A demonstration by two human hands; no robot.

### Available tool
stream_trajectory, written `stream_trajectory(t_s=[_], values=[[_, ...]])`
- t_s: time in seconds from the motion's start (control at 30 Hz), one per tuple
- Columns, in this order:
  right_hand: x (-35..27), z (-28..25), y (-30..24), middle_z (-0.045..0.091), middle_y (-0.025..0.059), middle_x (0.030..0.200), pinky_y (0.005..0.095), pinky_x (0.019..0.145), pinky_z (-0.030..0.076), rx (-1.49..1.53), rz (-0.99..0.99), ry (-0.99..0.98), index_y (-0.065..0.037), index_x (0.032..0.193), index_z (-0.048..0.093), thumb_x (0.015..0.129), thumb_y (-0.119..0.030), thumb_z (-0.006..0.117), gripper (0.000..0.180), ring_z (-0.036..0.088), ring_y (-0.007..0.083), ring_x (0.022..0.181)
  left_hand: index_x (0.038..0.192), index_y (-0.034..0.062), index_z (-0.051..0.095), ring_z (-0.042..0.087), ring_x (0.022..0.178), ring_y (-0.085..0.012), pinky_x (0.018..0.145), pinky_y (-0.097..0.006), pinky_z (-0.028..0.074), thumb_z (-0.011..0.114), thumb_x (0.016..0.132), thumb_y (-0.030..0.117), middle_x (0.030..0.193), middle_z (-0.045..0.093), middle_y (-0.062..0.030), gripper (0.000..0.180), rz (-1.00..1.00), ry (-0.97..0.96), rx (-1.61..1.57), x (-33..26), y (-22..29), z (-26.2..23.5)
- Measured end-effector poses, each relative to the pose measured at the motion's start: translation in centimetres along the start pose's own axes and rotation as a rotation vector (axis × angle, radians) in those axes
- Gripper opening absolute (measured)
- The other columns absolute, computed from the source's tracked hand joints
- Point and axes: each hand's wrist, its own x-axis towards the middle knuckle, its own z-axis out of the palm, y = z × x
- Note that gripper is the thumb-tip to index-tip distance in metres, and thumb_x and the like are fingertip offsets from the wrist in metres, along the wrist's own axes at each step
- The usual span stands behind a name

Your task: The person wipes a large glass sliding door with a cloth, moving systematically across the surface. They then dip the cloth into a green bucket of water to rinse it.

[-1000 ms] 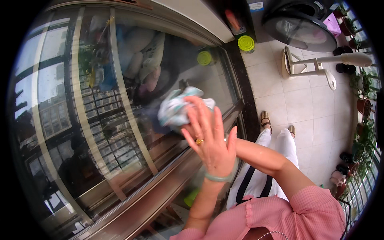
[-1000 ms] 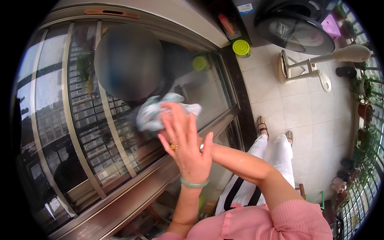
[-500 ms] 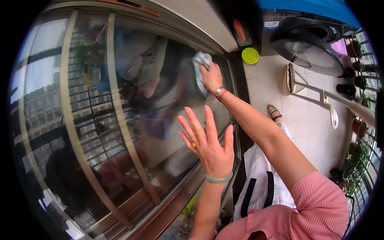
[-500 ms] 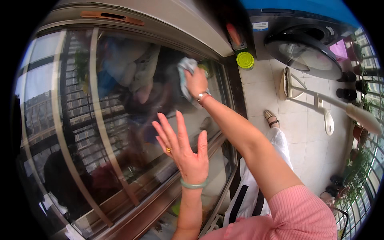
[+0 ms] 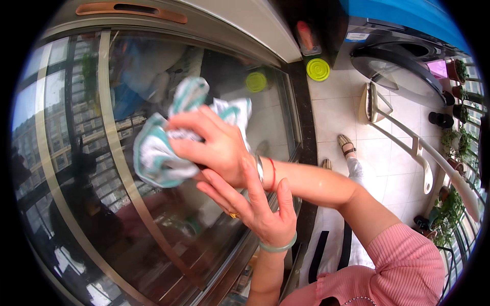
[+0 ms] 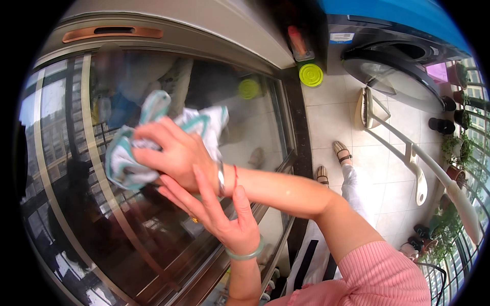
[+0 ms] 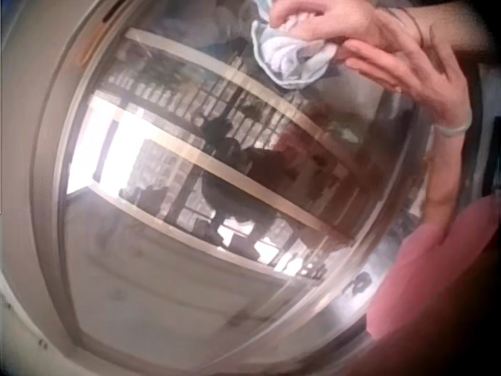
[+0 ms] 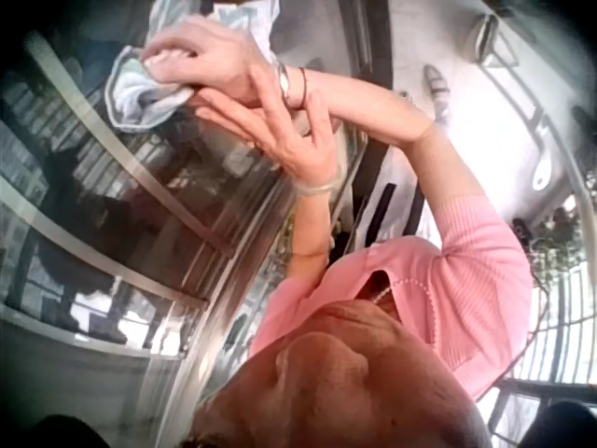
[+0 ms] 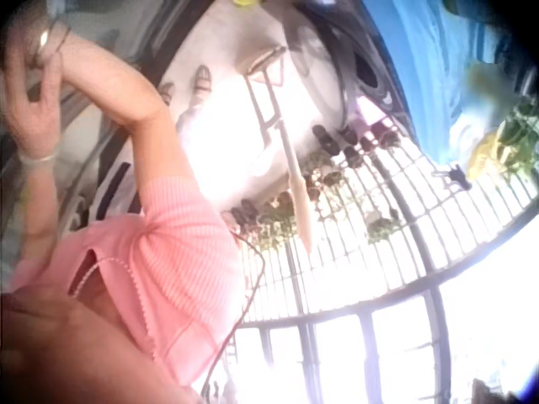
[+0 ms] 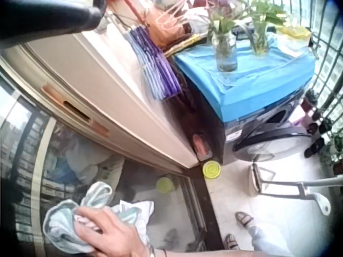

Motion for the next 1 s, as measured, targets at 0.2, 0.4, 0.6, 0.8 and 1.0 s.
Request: stream_trajectory(t_s=[0.2,0.4,0.6,0.8,1.0], values=[[2.8,-0.2,11.7,0.061,0.0156,0.105,0.0430,0.076,0.051,-0.113,0.270,0.327,-0.008,0.095,0.065,0.075,-0.015,0.073,0.023,0.061,0.0354,0.093,0.150,0.0040,0.035,0.009,0.147,-0.0460,0.116,-0.055,0.013,0.063,0.092,0.026,0.160,0.013,-0.0244,0.068,-0.044,-0.145,-0.161,2.5,0.3,4.3],[-12.3,-5.8,22.1,0.058,0.0225,0.107,0.0493,0.081,0.047,-0.513,1.083,0.160,-0.004,0.110,0.060,0.093,-0.031,0.059,0.032,0.059,0.0430,0.096,0.151,0.0060,0.033,0.010,0.148,-0.0447,0.116,-0.056,0.012,0.060,0.095,0.037,0.160,0.014,-0.0226,0.070,-0.091,-0.332,-0.131,1.7,0.3,7.8],[-9.8,-3.6,9.7,0.055,0.0178,0.109,0.0379,0.078,0.050,-0.151,0.473,0.058,-0.003,0.107,0.057,0.092,-0.018,0.061,0.022,0.057,0.0335,0.089,0.150,0.0070,0.035,0.011,0.147,-0.0448,0.116,-0.058,0.009,0.062,0.093,0.036,0.160,0.017,-0.0225,0.070,-0.117,-0.312,-0.099,2.2,0.2,7.0],[5.6,0.7,1.6,0.055,0.0082,0.110,0.0325,0.056,0.053,0.125,-0.115,0.034,-0.009,0.111,0.056,0.075,-0.010,0.065,0.038,0.057,0.0270,0.087,0.147,0.0048,0.042,0.008,0.146,-0.0498,0.115,-0.061,0.009,0.065,0.090,0.031,0.157,0.016,-0.0297,0.067,0.033,0.048,0.015,6.0,1.0,0.3],[10.0,1.2,7.3,0.058,0.0086,0.102,0.0391,0.062,0.053,0.017,-0.022,0.372,-0.017,0.104,0.062,0.066,-0.009,0.075,0.041,0.060,0.0303,0.089,0.145,0.0030,0.044,0.008,0.146,-0.0503,0.115,-0.058,0.012,0.063,0.091,0.027,0.157,0.016,-0.0295,0.062,0.040,-0.040,-0.150,8.3,1.2,4.7]])
